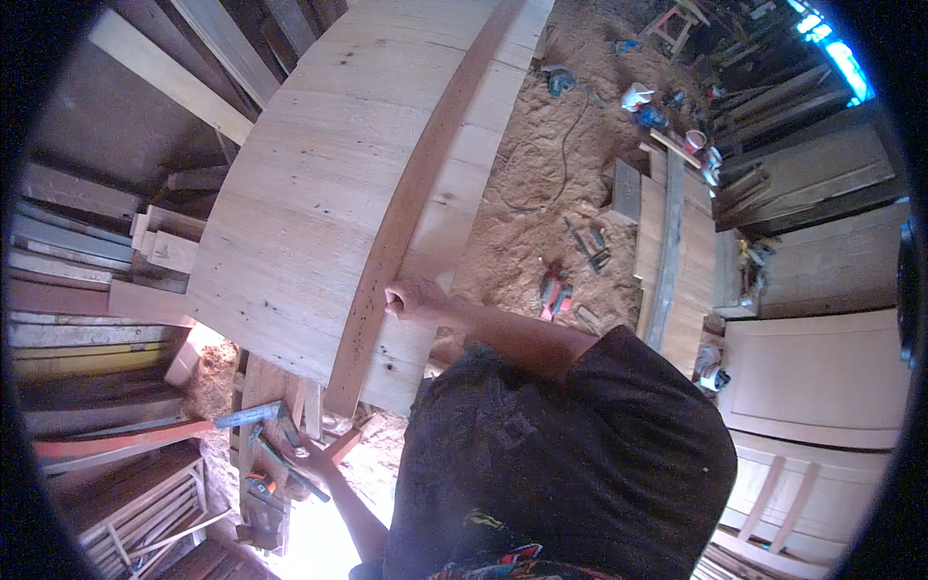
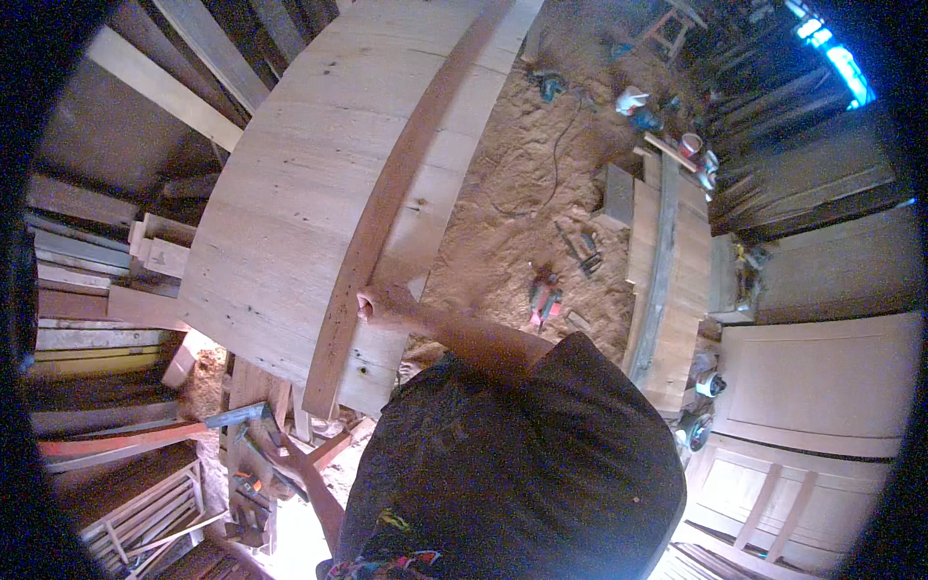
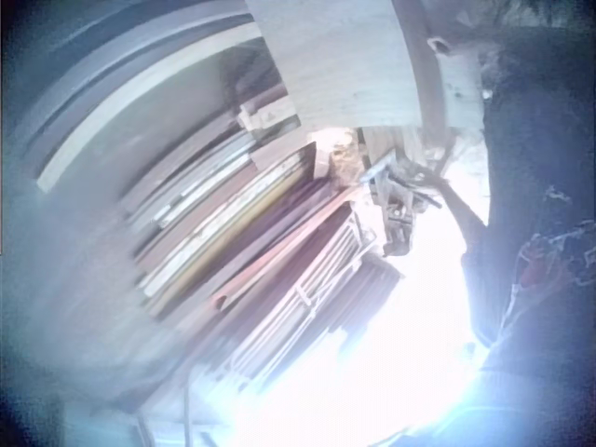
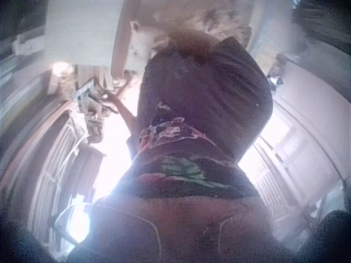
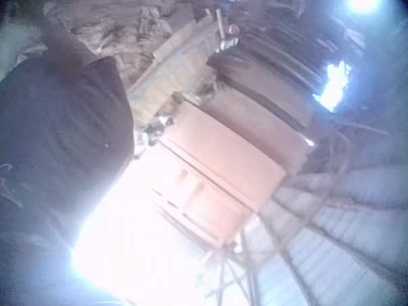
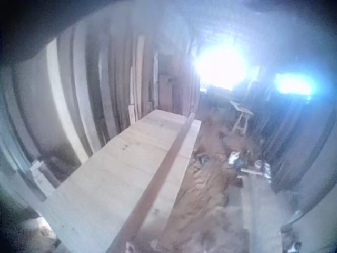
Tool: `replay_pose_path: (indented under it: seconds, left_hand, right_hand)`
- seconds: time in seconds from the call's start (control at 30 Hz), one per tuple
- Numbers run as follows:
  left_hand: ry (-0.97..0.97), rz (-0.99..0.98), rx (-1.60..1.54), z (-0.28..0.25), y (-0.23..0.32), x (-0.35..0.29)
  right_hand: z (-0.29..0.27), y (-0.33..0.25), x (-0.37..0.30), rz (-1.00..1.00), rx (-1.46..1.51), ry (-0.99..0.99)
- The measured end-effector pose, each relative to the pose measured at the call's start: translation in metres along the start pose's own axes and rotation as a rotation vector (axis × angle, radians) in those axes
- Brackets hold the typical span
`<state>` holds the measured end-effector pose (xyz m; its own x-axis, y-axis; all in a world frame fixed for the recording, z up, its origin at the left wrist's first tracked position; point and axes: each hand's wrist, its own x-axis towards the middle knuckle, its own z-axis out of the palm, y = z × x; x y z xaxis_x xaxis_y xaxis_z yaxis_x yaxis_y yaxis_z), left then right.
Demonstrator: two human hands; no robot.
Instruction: The person positions a long wooden plank on a workbench, uses a circular saw to cut along a marked line, and then removes the cut piece. The person also uses a hammer to tap the plank and a sanding block to smooth the surface.
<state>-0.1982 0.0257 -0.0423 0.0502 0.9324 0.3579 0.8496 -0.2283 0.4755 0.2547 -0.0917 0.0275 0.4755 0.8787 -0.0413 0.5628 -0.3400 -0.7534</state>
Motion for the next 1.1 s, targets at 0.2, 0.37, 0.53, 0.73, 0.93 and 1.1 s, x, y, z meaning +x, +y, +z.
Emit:
replay_pose_path:
  seconds: [0.2, 0.37, 0.53, 0.73, 0.93, 1.1]
  left_hand:
    - [-0.171, -0.653, -0.384, 0.018, -0.008, -0.095]
    - [-0.264, -1.041, -1.112, 0.028, 0.073, -0.141]
    - [-0.263, -1.132, -1.605, -0.011, 0.24, -0.142]
    - [-0.735, -1.395, -1.651, 0.041, 0.225, -0.109]
    - [-0.468, -1.069, -1.437, 0.042, 0.262, -0.1]
    - [-0.787, -1.033, -1.288, 0.115, 0.226, -0.119]
  right_hand:
    - [-0.006, -0.004, 0.0, -0.134, -0.026, -0.024]
    - [-0.008, 0.031, -0.025, -0.228, 0.315, 0.076]
    - [-0.058, 0.083, -0.096, 0.1, 0.56, 0.014]
    - [-0.043, 0.328, -0.23, 0.486, 0.091, 0.146]
    - [-0.049, 0.492, -0.394, 0.245, -0.451, 0.561]
    - [-0.05, 0.609, -0.535, 0.841, -0.394, 0.219]
